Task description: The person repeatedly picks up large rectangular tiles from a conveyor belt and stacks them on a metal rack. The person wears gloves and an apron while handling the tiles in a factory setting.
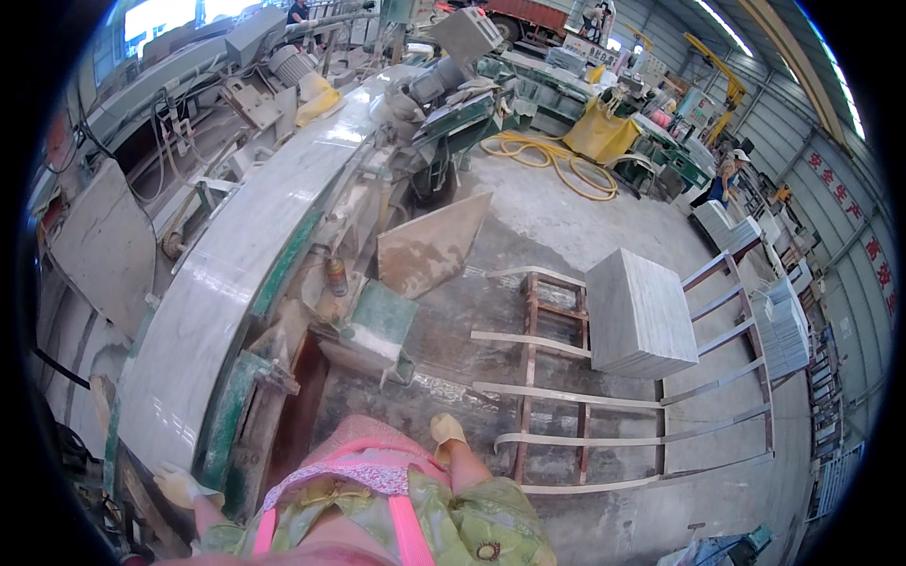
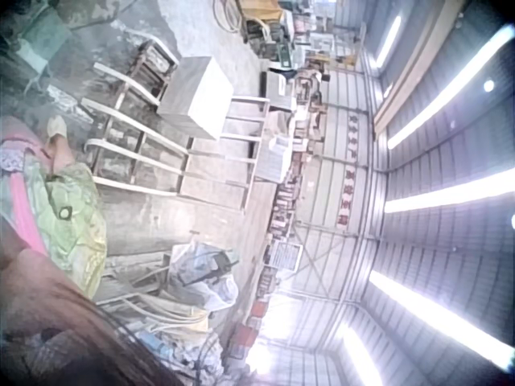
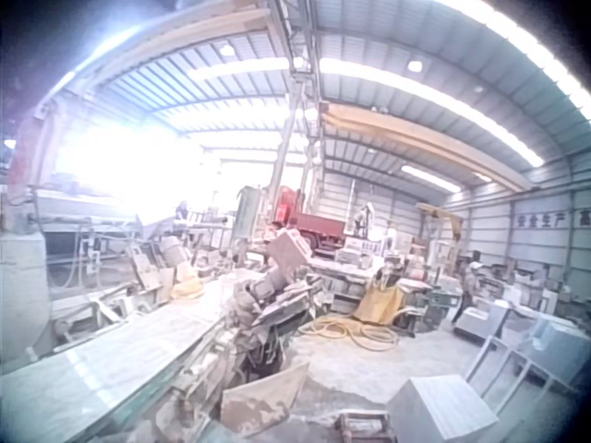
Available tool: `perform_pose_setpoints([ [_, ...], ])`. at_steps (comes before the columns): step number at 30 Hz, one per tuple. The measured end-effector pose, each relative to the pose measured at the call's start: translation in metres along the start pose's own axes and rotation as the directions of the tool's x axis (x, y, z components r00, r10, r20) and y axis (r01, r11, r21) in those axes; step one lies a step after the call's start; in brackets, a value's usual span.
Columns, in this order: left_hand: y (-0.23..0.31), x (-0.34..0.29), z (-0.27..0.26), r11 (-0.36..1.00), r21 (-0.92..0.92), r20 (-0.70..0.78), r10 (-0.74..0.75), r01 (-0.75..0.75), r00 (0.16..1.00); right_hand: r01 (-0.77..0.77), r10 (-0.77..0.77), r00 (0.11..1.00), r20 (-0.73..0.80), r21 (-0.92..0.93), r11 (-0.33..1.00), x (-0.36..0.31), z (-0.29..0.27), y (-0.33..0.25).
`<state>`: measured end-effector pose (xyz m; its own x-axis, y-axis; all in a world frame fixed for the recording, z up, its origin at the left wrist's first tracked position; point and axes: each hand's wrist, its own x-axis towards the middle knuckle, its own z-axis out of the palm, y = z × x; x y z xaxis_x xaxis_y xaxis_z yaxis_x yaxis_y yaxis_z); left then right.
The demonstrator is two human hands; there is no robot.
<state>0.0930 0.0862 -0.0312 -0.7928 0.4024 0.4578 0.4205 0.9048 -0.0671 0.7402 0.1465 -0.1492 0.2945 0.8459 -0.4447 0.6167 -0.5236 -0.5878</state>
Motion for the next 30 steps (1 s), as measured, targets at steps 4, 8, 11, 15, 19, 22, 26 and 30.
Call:
perform_pose_setpoints([
  [4, -0.004, -0.002, -0.004, 0.997, 0.076, 0.023, 0.017, -0.018, 1.0, 0.065, -0.063, 0.994, -0.085, 0.017, 0.998, -0.002, 0.008, 0.002],
  [8, -0.006, -0.002, -0.007, 0.988, 0.148, 0.039, 0.049, -0.054, 0.998, 0.071, -0.07, 0.995, -0.07, 0.019, 0.997, -0.003, 0.009, 0.002],
  [11, -0.008, -0.002, -0.006, 0.992, 0.123, 0.0, 0.042, -0.041, 0.999, 0.105, -0.104, 0.993, -0.054, 0.025, 0.994, 0.003, 0.015, 0.011],
  [15, -0.013, -0.002, 0.001, 0.997, 0.079, -0.067, 0.013, -0.008, 0.998, 0.095, -0.093, 0.995, -0.04, 0.048, 0.994, 0.006, 0.018, 0.015],
  [19, -0.015, -0.003, 0.001, 0.998, 0.067, -0.07, -0.008, 0.012, 0.998, 0.12, -0.117, 0.991, -0.063, 0.048, 0.992, 0.004, 0.016, 0.012],
  [22, -0.017, -0.003, 0.004, 0.996, 0.083, -0.055, -0.014, 0.019, 0.998, 0.115, -0.113, 0.992, -0.06, 0.038, 0.993, 0.003, 0.016, 0.012],
  [26, -0.018, -0.004, -0.002, 0.995, 0.088, -0.029, -0.039, 0.042, 0.999, 0.085, -0.077, 0.99, -0.118, 0.062, 0.994, -0.007, 0.012, 0.003],
  [30, -0.022, -0.003, -0.001, 0.995, 0.089, 0.01, -0.052, 0.051, 0.999, -0.039, 0.045, 0.999, -0.023, 0.201, 0.979, -0.011, 0.009, -0.003],
])
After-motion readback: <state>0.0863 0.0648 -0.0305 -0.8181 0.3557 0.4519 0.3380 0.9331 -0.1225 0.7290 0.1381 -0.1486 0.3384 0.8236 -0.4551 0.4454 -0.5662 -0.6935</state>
